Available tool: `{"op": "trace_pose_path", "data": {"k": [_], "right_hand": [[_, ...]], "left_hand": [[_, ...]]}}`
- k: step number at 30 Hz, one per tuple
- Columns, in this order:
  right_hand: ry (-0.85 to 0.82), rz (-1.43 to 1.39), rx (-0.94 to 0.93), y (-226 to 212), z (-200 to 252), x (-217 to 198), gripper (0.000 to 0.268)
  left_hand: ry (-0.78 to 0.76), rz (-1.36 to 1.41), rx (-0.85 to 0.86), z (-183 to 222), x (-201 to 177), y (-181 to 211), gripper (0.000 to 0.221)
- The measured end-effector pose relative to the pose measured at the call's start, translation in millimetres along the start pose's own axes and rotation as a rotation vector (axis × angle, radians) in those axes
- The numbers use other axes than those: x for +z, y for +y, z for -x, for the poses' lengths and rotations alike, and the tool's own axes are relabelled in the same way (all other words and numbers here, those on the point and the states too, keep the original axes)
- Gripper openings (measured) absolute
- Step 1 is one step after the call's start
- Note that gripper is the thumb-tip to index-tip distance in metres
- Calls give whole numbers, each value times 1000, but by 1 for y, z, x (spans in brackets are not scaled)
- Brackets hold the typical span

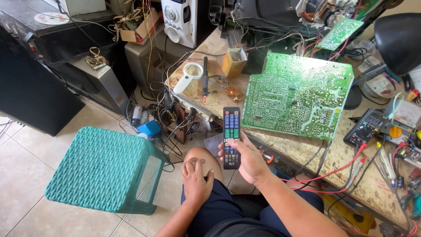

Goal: Testing an electronic circuit board using a multimeter probe and a remote control to diagnose issues.

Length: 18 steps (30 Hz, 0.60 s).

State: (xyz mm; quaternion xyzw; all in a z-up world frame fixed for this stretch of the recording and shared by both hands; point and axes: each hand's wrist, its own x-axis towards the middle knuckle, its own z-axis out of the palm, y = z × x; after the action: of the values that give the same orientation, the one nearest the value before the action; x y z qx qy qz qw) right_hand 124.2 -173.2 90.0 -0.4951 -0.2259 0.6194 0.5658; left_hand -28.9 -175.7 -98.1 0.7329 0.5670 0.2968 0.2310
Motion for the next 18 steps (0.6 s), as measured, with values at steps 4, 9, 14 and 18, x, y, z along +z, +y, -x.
{"op": "trace_pose_path", "data": {"k": [4, 9, 14, 18], "right_hand": [[82, -63, 50, 6, -9, 4, 27], [151, -157, 131, 1, -13, 15, 23], [234, -375, 300, -14, -8, 31, 22], [190, -465, 312, -9, -17, 24, 23]], "left_hand": [[-54, -2, -117, 0, -6, -4, 48], [179, -11, 73, 1, 12, -27, 49], [304, -195, -118, 5, 49, -51, 47], [291, -184, -227, -7, 79, -69, 49]]}}
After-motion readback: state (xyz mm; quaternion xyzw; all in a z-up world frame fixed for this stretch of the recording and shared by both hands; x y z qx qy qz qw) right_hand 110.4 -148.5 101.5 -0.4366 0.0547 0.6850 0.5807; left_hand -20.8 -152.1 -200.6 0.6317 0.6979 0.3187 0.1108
